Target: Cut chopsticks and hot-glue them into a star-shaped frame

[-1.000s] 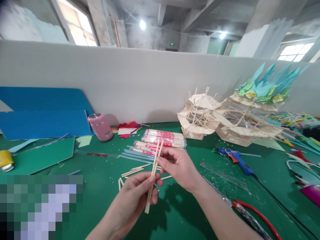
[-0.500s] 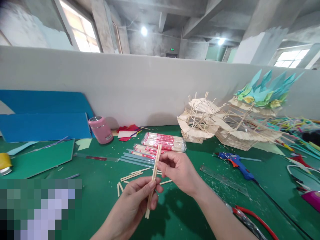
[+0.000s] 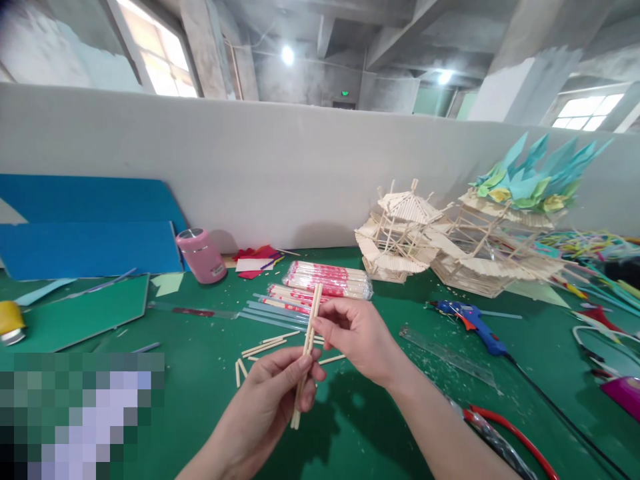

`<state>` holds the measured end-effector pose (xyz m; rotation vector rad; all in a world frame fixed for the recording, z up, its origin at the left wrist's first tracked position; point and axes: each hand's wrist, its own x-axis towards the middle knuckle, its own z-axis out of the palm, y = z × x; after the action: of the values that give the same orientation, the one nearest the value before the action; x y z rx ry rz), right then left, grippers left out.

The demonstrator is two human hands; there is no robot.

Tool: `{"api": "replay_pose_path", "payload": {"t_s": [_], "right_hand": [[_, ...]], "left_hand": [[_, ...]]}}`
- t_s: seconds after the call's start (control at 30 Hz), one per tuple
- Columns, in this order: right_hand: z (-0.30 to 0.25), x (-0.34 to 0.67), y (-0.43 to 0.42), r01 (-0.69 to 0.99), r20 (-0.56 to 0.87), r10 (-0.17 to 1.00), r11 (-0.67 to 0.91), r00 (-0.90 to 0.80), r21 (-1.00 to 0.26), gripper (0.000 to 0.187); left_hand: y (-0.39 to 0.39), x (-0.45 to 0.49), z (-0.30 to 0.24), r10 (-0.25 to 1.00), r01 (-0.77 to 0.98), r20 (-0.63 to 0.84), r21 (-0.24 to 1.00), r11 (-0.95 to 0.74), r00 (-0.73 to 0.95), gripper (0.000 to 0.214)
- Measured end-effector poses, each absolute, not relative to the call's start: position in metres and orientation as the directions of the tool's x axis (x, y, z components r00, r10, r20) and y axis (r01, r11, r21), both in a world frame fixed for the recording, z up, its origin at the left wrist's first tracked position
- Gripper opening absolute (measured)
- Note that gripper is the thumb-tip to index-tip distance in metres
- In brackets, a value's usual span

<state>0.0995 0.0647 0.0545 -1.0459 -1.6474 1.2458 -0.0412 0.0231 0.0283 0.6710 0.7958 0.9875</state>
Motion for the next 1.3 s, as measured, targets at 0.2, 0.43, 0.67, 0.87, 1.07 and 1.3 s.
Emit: {"api": "replay_pose_path", "payload": {"t_s": [0.2, 0.43, 0.67, 0.87, 1.07, 1.3], "right_hand": [[0.0542, 0.0994, 0.0656, 0.154, 0.125, 0.934, 0.185, -0.334, -0.971, 0.016], [0.0538, 0.0983, 0.0645, 0.143, 0.131, 0.936, 0.186, -0.327, -0.972, 0.015], [0.0533, 0.0978, 0.0662, 0.129, 0.124, 0.936, 0.174, -0.329, -0.976, 0.013], [0.0522, 0.0988, 0.0653, 0.126, 0.125, 0.932, 0.177, -0.341, -0.976, 0.013], [0.0516, 0.0969, 0.0648, 0.114, 0.114, 0.935, 0.161, -0.337, -0.980, 0.013], [0.0528, 0.0967, 0.0644, 0.125, 0.124, 0.933, 0.174, -0.337, -0.977, 0.013]], "left_hand": [[0.0232, -0.0414, 0.0266, 0.908, -0.462, -0.256, 0.795, 0.392, 0.331, 0.016], [0.0233, -0.0413, 0.0266, 0.910, -0.461, -0.248, 0.799, 0.386, 0.332, 0.016], [0.0231, -0.0411, 0.0259, 0.910, -0.470, -0.252, 0.792, 0.389, 0.329, 0.016], [0.0238, -0.0411, 0.0238, 0.915, -0.473, -0.246, 0.795, 0.379, 0.320, 0.016], [0.0246, -0.0410, 0.0213, 0.912, -0.482, -0.244, 0.787, 0.385, 0.330, 0.018], [0.0251, -0.0406, 0.0200, 0.915, -0.494, -0.245, 0.781, 0.383, 0.321, 0.018]]}}
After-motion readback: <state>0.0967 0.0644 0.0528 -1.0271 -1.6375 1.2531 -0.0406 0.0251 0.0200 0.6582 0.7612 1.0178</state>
